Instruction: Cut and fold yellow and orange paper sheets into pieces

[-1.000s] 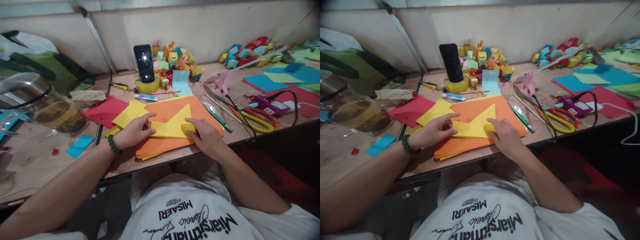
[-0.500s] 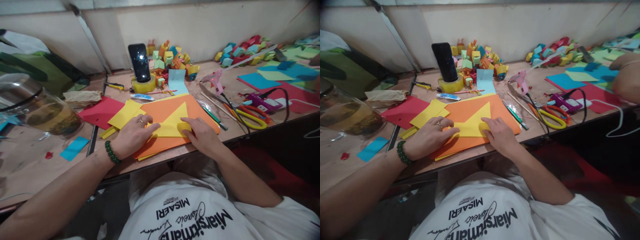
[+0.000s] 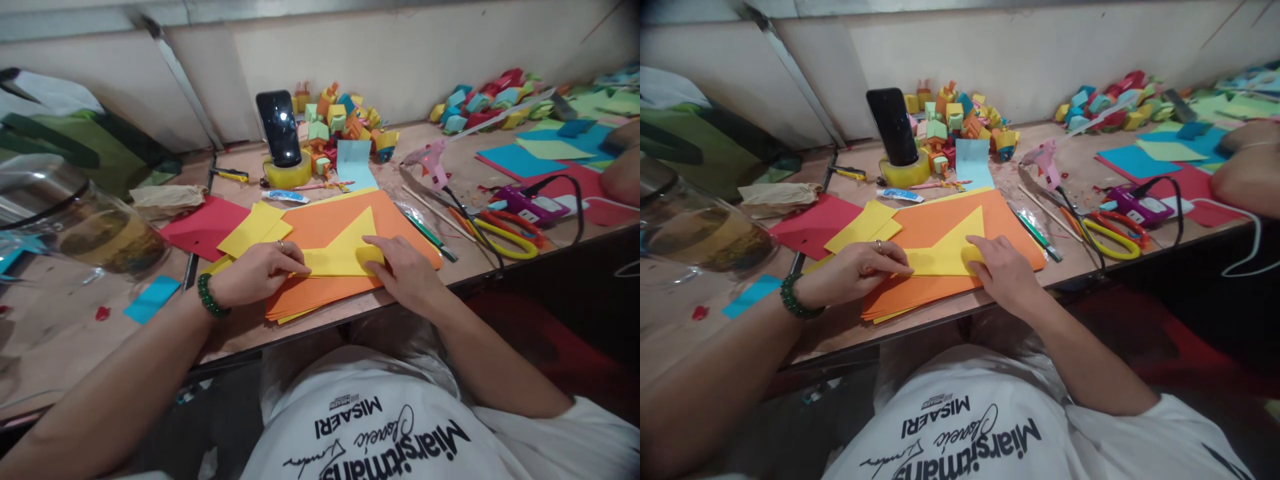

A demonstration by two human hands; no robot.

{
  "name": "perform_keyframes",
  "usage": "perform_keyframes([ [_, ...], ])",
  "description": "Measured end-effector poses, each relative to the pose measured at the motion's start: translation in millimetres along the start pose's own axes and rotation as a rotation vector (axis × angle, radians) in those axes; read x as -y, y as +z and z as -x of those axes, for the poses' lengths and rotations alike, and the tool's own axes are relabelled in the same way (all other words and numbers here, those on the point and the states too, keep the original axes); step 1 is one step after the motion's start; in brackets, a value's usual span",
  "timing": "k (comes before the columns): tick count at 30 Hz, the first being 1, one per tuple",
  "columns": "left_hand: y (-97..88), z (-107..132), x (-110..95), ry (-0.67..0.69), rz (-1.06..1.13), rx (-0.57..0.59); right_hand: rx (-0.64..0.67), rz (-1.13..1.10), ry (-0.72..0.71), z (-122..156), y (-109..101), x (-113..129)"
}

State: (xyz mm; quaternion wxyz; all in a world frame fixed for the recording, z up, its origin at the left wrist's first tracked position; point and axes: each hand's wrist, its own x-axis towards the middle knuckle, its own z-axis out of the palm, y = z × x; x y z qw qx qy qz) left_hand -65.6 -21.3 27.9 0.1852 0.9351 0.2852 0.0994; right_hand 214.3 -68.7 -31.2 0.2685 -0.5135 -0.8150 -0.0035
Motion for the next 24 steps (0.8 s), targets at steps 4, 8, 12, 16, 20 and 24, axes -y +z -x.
perform_keyframes([
  [4, -0.8, 0.3, -3.7, -0.026, 0.000, 0.003, 0.006, 0.002, 0.008, 0.2, -1.0, 0.8],
  [8, -2.0, -0.2, -5.4, -0.079, 0.075, 0.019, 0.007, 0.002, 0.016, 0.6, -1.0, 0.6],
  [12, -2.5, -0.4, -5.6, -0.099, 0.080, 0.025, 0.005, 0.007, 0.000, 0.4, -0.9, 0.3],
  [16, -1.1, -0.1, -5.7, -0.077, 0.057, 0.019, 0.009, 0.001, 0.004, 0.5, -1.3, 0.5],
  [20, 0.1, 0.8, -7.9, -0.022, -0.010, 0.011, 0.018, -0.007, 0.011, 0.6, -2.8, 1.2],
  [24, -0.7, 1.0, -13.9, 0.001, -0.076, 0.027, 0.019, -0.009, 0.001, -0.1, -4.0, 1.9],
])
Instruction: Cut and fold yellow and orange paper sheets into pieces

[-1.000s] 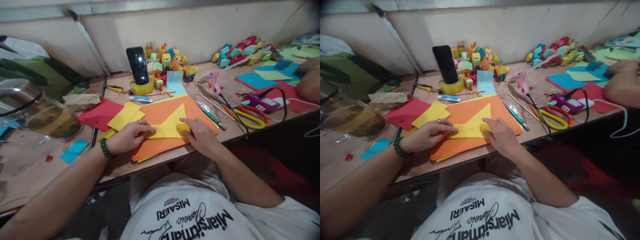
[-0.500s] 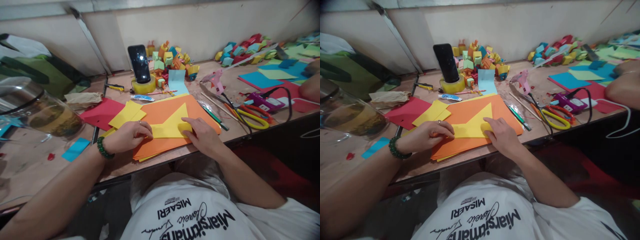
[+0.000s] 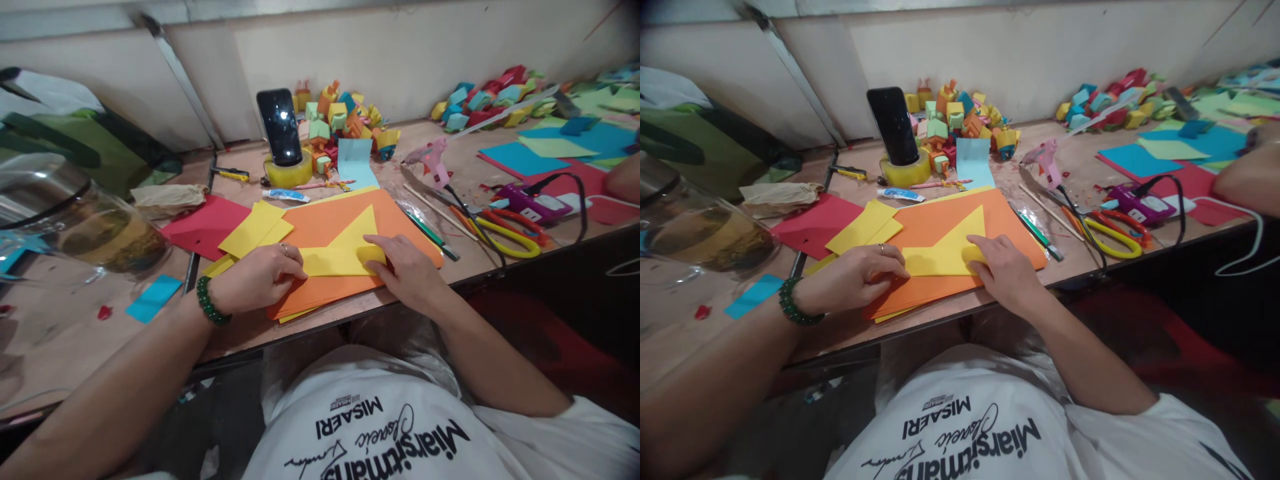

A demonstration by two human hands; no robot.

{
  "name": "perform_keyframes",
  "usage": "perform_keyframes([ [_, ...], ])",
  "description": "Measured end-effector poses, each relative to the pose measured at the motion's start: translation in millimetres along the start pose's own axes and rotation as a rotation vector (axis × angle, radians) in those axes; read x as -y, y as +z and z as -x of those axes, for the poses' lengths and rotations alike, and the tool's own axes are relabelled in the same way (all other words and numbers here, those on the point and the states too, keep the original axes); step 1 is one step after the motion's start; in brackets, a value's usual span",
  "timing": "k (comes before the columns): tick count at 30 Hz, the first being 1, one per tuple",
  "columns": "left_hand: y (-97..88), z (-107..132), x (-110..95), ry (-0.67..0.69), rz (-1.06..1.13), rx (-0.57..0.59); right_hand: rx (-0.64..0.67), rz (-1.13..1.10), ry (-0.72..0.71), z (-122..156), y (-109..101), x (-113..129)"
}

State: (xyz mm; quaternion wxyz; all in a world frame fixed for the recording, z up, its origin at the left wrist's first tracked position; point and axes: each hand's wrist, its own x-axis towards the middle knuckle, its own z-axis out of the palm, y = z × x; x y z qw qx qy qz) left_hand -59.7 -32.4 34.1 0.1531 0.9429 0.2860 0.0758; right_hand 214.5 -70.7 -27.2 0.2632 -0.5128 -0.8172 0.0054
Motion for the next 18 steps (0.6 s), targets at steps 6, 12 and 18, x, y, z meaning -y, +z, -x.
perform_keyframes([
  [6, 0.3, -2.1, -7.3, -0.002, -0.157, 0.063, 0.007, -0.003, -0.004, -1.4, 0.9, 0.5],
  [12, 5.5, -1.4, -5.1, 0.038, -0.249, 0.109, 0.002, 0.009, 0.016, 0.2, 4.3, -1.1],
  [18, 5.2, -2.4, -6.3, 0.023, -0.222, 0.096, -0.083, 0.080, -0.164, -5.8, -6.6, 9.8],
])
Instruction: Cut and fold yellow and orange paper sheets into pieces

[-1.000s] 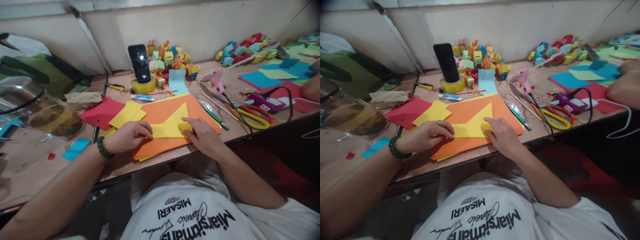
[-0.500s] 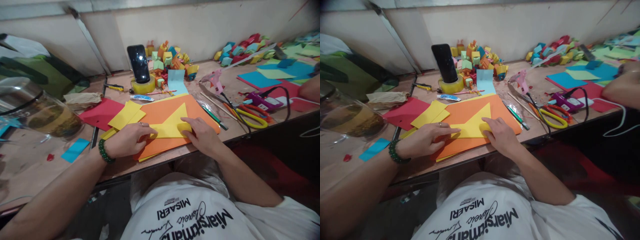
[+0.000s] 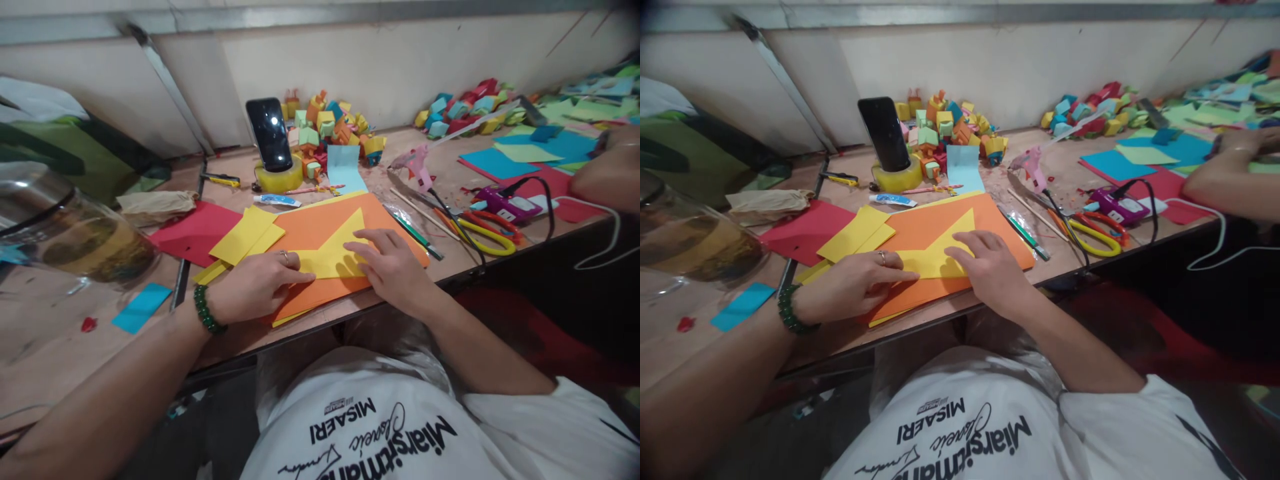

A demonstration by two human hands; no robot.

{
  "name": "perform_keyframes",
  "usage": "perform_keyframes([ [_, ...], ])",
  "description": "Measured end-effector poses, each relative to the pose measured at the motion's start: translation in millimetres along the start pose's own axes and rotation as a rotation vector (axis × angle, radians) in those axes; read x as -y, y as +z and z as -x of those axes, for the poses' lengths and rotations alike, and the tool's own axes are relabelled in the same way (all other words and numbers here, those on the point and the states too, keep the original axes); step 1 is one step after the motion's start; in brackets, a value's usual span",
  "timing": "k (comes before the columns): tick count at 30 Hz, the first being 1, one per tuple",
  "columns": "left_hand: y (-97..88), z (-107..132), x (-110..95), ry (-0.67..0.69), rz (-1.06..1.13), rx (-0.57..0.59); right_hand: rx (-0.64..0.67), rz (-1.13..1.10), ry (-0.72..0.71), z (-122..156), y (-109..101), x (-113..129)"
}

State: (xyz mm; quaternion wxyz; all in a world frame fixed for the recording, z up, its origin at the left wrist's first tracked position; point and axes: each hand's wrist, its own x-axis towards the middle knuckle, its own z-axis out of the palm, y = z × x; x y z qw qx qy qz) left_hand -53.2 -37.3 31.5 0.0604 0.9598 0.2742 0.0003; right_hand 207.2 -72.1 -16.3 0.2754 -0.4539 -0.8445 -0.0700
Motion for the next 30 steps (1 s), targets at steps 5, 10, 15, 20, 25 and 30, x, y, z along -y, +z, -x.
perform_keyframes([
  [5, -2.5, -0.6, -1.7, -0.035, 0.029, -0.013, 0.218, -0.092, -0.245, -10.8, -9.0, 9.3],
  [10, -5.5, 1.0, -0.2, -0.032, 0.039, -0.001, 0.394, -0.053, -0.303, -28.7, -12.9, 19.0],
  [15, -6.0, 2.5, 1.6, -0.020, 0.031, 0.011, 0.513, -0.036, -0.382, -50.1, -11.6, 28.5],
  [20, -7.3, 2.7, -0.3, -0.027, 0.029, -0.001, 0.528, -0.063, -0.438, -47.8, -2.9, 22.8],
  [25, -7.7, 5.9, -3.9, -0.059, 0.061, -0.031, 0.425, -0.089, -0.370, -14.6, -3.4, -2.4],
  [30, -15.8, 8.8, -7.8, -0.060, 0.106, 0.011, 0.359, -0.094, -0.291, 16.6, -15.5, -19.8],
])
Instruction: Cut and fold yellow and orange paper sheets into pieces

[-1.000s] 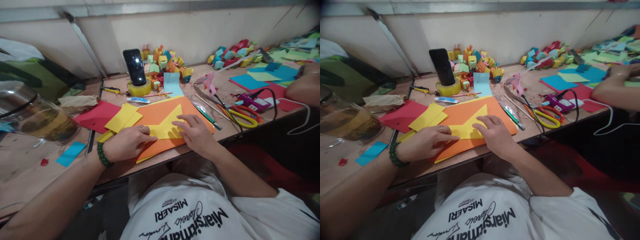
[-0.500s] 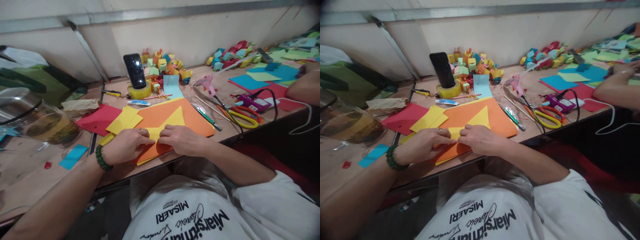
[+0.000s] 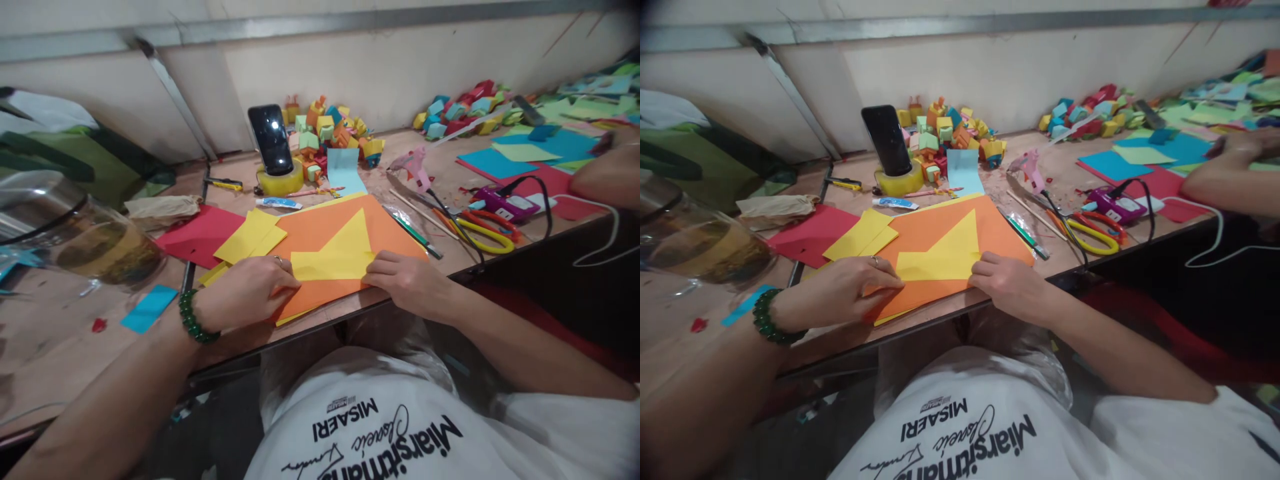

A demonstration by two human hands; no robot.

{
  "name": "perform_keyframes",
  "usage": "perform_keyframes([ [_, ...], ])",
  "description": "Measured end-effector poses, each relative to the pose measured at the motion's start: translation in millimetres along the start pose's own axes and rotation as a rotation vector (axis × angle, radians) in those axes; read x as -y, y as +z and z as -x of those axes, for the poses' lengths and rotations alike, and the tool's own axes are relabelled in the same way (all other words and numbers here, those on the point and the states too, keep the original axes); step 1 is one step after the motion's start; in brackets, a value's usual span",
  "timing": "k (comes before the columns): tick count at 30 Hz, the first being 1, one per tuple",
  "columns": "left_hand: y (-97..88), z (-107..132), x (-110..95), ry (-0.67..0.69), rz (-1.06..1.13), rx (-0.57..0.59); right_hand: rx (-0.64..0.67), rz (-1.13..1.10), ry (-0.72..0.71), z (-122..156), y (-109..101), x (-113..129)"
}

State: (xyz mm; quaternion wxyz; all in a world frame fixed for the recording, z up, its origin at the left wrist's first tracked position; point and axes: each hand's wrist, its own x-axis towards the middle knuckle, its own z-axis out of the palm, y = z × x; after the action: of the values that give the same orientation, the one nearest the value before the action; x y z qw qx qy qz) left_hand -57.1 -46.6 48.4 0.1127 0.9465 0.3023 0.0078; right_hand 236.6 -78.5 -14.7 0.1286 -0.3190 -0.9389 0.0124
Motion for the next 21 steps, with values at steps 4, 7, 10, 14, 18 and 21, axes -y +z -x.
perform_keyframes([
  [4, -6.7, 6.9, 1.6, -0.046, -0.001, 0.040, -0.056, -0.001, 0.053, 9.0, -2.8, 2.7],
  [7, -5.4, 13.7, 4.5, -0.136, -0.026, 0.025, -0.015, 0.010, 0.112, 4.4, -8.8, 6.9],
  [10, 1.3, 17.5, 5.9, -0.220, -0.060, -0.084, 0.075, 0.042, 0.167, -4.5, -16.4, 11.8],
  [14, 16.0, 11.0, 9.9, -0.311, 0.013, -0.331, 0.139, 0.100, 0.219, -15.8, -22.7, 16.7],
  [18, 27.0, -5.7, 18.3, -0.453, 0.434, -0.347, 0.141, 0.093, 0.246, -24.5, -25.0, 19.2],
  [21, 28.8, -13.4, 19.0, -0.477, 0.665, -0.263, 0.099, 0.103, 0.256, -31.1, -23.5, 22.8],
])
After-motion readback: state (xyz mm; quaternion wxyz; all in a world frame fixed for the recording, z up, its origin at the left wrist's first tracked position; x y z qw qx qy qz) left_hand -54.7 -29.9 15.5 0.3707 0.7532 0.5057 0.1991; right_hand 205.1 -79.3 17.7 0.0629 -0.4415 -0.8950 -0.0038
